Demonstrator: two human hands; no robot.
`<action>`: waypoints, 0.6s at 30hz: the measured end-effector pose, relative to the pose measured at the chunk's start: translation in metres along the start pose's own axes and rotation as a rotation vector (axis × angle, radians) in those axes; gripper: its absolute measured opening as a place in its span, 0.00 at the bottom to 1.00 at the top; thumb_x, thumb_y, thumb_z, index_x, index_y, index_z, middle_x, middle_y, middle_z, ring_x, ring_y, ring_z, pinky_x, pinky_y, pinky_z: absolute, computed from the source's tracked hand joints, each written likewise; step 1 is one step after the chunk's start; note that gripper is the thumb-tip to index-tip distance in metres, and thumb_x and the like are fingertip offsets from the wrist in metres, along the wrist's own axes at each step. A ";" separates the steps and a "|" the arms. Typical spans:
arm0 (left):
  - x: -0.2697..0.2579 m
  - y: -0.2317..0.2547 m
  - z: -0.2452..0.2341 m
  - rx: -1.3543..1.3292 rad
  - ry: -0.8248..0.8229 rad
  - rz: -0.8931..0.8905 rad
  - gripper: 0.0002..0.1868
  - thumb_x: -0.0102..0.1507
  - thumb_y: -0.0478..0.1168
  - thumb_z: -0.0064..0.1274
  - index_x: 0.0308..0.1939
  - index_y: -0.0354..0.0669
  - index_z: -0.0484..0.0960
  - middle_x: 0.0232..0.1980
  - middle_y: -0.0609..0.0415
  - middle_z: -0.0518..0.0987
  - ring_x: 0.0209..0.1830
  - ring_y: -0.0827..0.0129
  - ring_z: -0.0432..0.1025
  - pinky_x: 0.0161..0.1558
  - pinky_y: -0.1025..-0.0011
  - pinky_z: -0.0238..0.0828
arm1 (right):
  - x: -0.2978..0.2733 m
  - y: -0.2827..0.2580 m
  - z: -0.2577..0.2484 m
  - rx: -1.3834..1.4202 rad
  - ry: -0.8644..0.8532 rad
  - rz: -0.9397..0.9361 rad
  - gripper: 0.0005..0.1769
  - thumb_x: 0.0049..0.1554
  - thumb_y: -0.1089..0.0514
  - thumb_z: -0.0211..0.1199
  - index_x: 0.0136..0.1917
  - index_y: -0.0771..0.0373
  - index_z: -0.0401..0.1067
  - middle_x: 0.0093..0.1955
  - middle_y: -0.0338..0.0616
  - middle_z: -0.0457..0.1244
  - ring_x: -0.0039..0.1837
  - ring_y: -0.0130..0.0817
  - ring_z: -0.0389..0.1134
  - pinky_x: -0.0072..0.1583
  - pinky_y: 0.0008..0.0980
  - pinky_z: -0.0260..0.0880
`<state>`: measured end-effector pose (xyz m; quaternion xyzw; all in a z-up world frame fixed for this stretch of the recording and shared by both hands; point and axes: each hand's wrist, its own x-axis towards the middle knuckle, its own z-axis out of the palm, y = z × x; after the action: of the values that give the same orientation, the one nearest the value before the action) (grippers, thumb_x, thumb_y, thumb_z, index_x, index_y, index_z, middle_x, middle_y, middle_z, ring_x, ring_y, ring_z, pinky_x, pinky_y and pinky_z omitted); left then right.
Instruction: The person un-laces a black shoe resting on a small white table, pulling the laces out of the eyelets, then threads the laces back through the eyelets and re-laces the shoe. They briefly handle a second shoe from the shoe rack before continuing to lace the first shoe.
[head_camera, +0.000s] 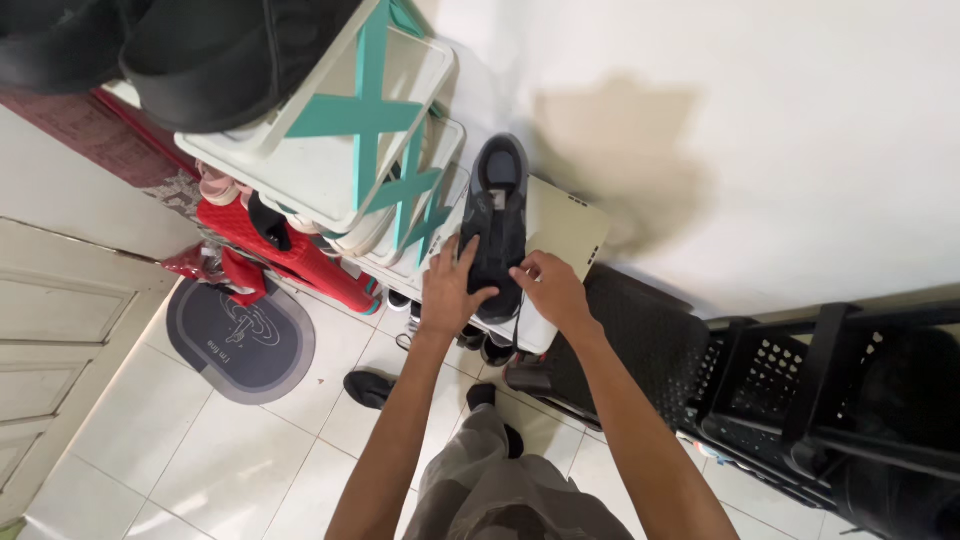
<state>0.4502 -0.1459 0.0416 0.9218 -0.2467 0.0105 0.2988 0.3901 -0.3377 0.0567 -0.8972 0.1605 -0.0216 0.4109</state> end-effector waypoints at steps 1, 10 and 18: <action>0.006 -0.001 0.002 -0.006 -0.033 0.000 0.53 0.46 0.52 0.73 0.72 0.48 0.67 0.72 0.41 0.62 0.66 0.44 0.62 0.58 0.49 0.63 | 0.007 -0.002 0.003 -0.066 -0.044 0.038 0.15 0.56 0.47 0.68 0.47 0.60 0.74 0.42 0.43 0.68 0.45 0.41 0.70 0.48 0.40 0.69; 0.013 -0.015 0.005 -0.082 -0.015 -0.002 0.53 0.44 0.52 0.76 0.72 0.55 0.69 0.69 0.44 0.62 0.63 0.45 0.61 0.62 0.51 0.62 | 0.034 0.012 0.024 -0.057 -0.143 -0.041 0.12 0.59 0.53 0.65 0.42 0.62 0.68 0.36 0.46 0.65 0.40 0.43 0.66 0.45 0.43 0.65; 0.026 -0.020 0.013 -0.014 -0.083 -0.023 0.52 0.45 0.59 0.73 0.71 0.58 0.68 0.70 0.46 0.60 0.67 0.47 0.56 0.65 0.49 0.50 | 0.053 0.042 0.004 0.177 -0.312 -0.056 0.11 0.59 0.59 0.66 0.40 0.67 0.68 0.29 0.41 0.56 0.35 0.28 0.54 0.39 0.34 0.59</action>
<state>0.4807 -0.1511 0.0245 0.9221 -0.2485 -0.0330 0.2947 0.4294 -0.3764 0.0176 -0.8542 0.0672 0.0922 0.5074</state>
